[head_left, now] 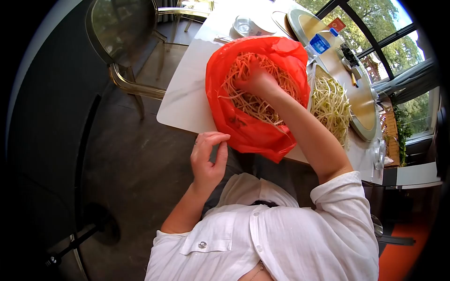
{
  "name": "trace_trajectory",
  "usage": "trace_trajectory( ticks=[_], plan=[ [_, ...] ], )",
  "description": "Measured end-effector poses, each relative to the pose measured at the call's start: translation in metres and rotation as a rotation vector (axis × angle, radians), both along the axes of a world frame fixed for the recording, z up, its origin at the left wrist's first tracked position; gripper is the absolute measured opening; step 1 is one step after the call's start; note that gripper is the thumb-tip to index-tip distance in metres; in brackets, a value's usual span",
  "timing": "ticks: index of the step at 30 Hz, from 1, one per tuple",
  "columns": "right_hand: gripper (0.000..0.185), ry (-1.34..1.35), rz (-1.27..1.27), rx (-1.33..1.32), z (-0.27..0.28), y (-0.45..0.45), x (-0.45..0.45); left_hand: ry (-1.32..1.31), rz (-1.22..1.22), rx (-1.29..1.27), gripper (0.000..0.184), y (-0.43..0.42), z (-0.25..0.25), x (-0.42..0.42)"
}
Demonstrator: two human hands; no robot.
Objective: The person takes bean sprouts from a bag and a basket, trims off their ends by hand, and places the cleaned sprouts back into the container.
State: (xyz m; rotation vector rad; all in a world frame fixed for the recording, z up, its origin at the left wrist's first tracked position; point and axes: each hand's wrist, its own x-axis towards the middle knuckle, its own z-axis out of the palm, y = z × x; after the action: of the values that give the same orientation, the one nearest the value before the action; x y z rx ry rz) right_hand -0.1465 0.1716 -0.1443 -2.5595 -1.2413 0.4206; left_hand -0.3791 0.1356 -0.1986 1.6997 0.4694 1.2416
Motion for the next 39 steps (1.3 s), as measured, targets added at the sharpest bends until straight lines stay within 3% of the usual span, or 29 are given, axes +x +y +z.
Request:
trace_trajectory(
  ticks=[1,3,4,6,7,12,15,17,21,23,25,27,29,31,32,33,35,39],
  plan=[
    [0.075,0.0,-0.002,0.007,-0.007,0.0,0.007,0.007,-0.014,0.003,0.013,-0.001,0.0,0.0],
    [0.066,0.125,0.037,0.297,-0.016,0.0,0.022,0.01,-0.03,-0.013,0.013,-0.004,0.0,0.0],
    [0.066,0.127,0.041,0.303,-0.007,0.0,0.026,0.017,-0.041,-0.035,0.013,-0.005,0.0,0.0],
    [0.056,0.61,0.041,0.31,0.02,-0.003,0.036,0.023,-0.032,-0.029,0.013,-0.007,-0.002,-0.001],
    [0.043,0.618,-0.078,0.236,0.041,-0.005,0.033,0.027,-0.029,-0.026,0.013,-0.008,-0.003,-0.001],
    [0.023,0.699,-0.162,0.14,0.087,-0.013,0.061,0.045,-0.037,-0.046,0.014,-0.013,0.0,0.002],
    [0.023,0.84,-0.087,0.146,0.101,-0.016,0.075,0.047,-0.052,0.002,0.016,-0.01,0.008,0.007],
    [0.023,0.797,-0.083,0.128,0.106,-0.016,0.081,0.044,-0.071,0.065,0.017,-0.004,0.021,0.014],
    [0.024,0.849,-0.115,0.23,0.089,-0.009,0.081,-0.049,0.028,0.541,0.021,0.045,0.079,0.054],
    [0.025,0.83,-0.159,0.213,0.083,-0.007,0.067,0.082,0.094,0.691,0.021,0.078,0.092,0.086],
    [0.03,1.032,-0.162,0.317,0.068,-0.015,0.059,0.345,0.059,0.609,0.021,0.111,0.085,0.116],
    [0.035,0.971,-0.218,0.303,0.044,-0.021,0.062,0.45,0.012,0.627,0.022,0.14,0.073,0.135],
    [0.04,0.896,-0.278,0.283,0.057,-0.04,0.036,0.555,-0.04,0.638,0.025,0.155,0.055,0.146],
    [0.048,0.956,-0.286,0.318,0.048,-0.049,0.032,0.812,0.059,0.772,0.037,0.158,0.042,0.149],
    [0.05,0.87,-0.285,0.267,0.048,-0.054,0.031,0.966,-0.019,0.7,0.049,0.164,0.038,0.152],
    [0.053,0.785,-0.282,0.215,0.05,-0.055,0.028,0.969,-0.019,0.698,0.049,0.168,0.034,0.152],
    [0.058,0.906,-0.175,0.275,0.038,-0.058,0.044,0.946,-0.047,0.517,0.049,0.175,0.026,0.152],
    [0.057,0.967,-0.102,0.382,0.062,-0.065,0.041,0.902,0.007,0.483,0.044,0.18,0.019,0.153]
  ],
)
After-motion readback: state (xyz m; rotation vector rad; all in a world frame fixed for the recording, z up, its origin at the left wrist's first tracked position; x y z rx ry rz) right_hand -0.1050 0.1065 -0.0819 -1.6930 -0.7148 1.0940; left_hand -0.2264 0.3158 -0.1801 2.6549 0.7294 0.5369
